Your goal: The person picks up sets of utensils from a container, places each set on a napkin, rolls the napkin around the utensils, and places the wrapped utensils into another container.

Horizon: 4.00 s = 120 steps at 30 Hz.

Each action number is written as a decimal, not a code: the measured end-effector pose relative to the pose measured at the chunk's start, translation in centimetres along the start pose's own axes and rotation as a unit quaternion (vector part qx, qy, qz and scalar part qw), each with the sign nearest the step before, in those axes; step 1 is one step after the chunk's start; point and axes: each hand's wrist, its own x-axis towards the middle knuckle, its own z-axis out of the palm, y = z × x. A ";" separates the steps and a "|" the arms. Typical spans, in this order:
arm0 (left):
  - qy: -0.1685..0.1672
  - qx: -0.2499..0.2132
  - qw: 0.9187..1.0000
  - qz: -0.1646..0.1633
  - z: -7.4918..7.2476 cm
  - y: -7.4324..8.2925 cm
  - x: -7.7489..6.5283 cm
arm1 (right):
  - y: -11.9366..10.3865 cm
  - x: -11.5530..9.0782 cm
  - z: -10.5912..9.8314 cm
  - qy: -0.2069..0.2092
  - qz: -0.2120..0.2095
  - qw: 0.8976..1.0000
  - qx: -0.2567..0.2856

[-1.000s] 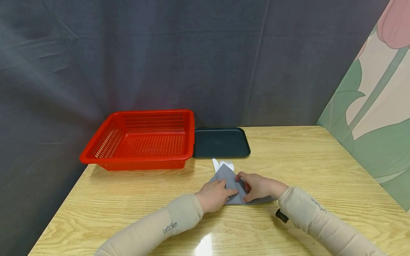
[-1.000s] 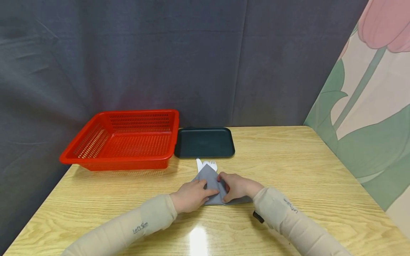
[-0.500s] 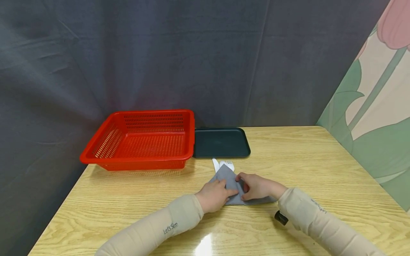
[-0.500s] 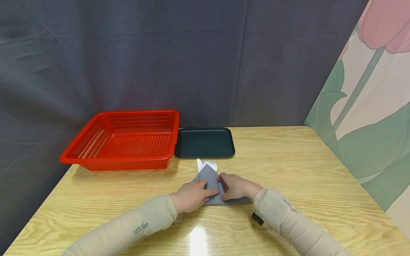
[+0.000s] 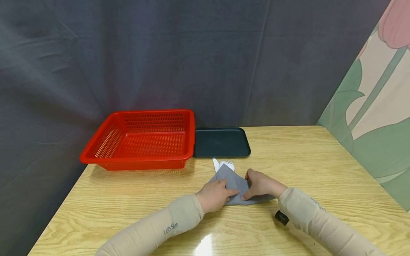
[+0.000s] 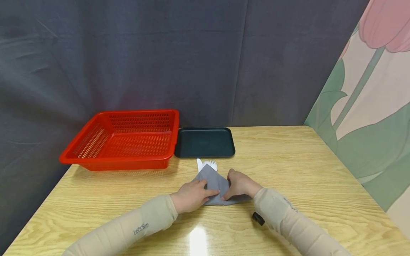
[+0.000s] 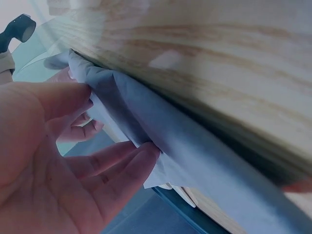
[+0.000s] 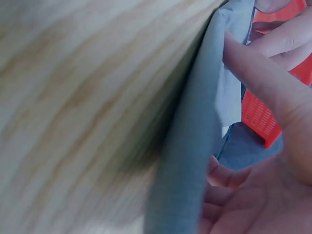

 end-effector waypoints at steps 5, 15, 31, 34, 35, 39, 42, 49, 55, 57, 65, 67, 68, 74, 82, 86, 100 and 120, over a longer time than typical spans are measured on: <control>0.003 0.003 1.000 0.003 0.0 0.0 0.0 | -0.1 0.0 -0.2 -0.011 0.018 1.000 -0.019; 0.002 -0.003 1.000 0.005 0.1 0.0 0.1 | 0.0 0.0 -0.5 -0.022 -0.008 1.000 -0.012; -0.001 -0.013 1.000 0.002 0.0 0.0 0.0 | 0.6 -0.2 -1.9 -0.095 -0.052 0.990 0.091; 0.001 -0.015 1.000 0.001 0.0 0.0 0.0 | 0.6 -0.2 -1.9 -0.101 -0.060 0.987 0.107; 0.003 -0.015 1.000 0.001 0.0 0.0 0.0 | 0.6 -0.2 -1.9 -0.103 -0.062 0.986 0.113; 0.009 -0.016 1.000 0.001 0.2 -0.1 0.1 | 0.5 -0.2 -1.7 -0.111 -0.067 0.983 0.133; 0.009 -0.016 1.000 0.000 0.1 -0.1 0.1 | 0.4 -0.2 -1.5 -0.116 -0.067 0.979 0.155; 0.008 -0.007 1.000 0.000 0.1 -0.1 0.0 | 0.2 -0.2 -0.9 -0.125 -0.044 0.966 0.221; 0.023 -0.014 1.000 0.001 0.5 -0.1 0.2 | 0.1 -0.4 -0.4 -0.134 -0.033 0.952 0.274; 0.012 -0.021 1.000 -0.006 0.5 -0.1 0.3 | 0.1 -0.4 -0.3 -0.134 -0.033 0.950 0.281; -0.024 -0.034 0.998 -0.041 -0.1 -0.3 0.7 | -0.1 -0.3 -0.1 -0.131 -0.026 0.946 0.295; -0.024 -0.030 0.999 -0.038 0.0 -0.3 0.7 | -0.2 -0.3 -0.1 -0.129 -0.020 0.946 0.296; -0.025 -0.029 0.999 -0.037 0.1 -0.4 0.7 | -0.2 -0.3 -0.1 -0.127 -0.016 0.947 0.295; -0.045 -0.034 0.997 -0.045 0.2 -0.3 0.7 | -0.3 -0.3 0.1 -0.114 -0.006 0.951 0.286; -0.056 -0.037 0.996 -0.055 -0.3 -0.1 0.5 | -0.5 -0.3 0.3 -0.109 -0.016 0.954 0.280; -0.056 -0.039 0.996 -0.055 -0.3 -0.1 0.5 | -0.6 -0.3 0.5 -0.100 -0.026 0.956 0.273; -0.058 -0.048 0.996 -0.054 -0.2 -0.2 0.5 | -1.0 -0.4 0.5 -0.068 -0.033 0.968 0.237; -0.033 -0.041 0.997 -0.047 0.1 -0.5 0.5 | -1.3 -0.2 0.7 -0.128 -0.005 0.918 0.375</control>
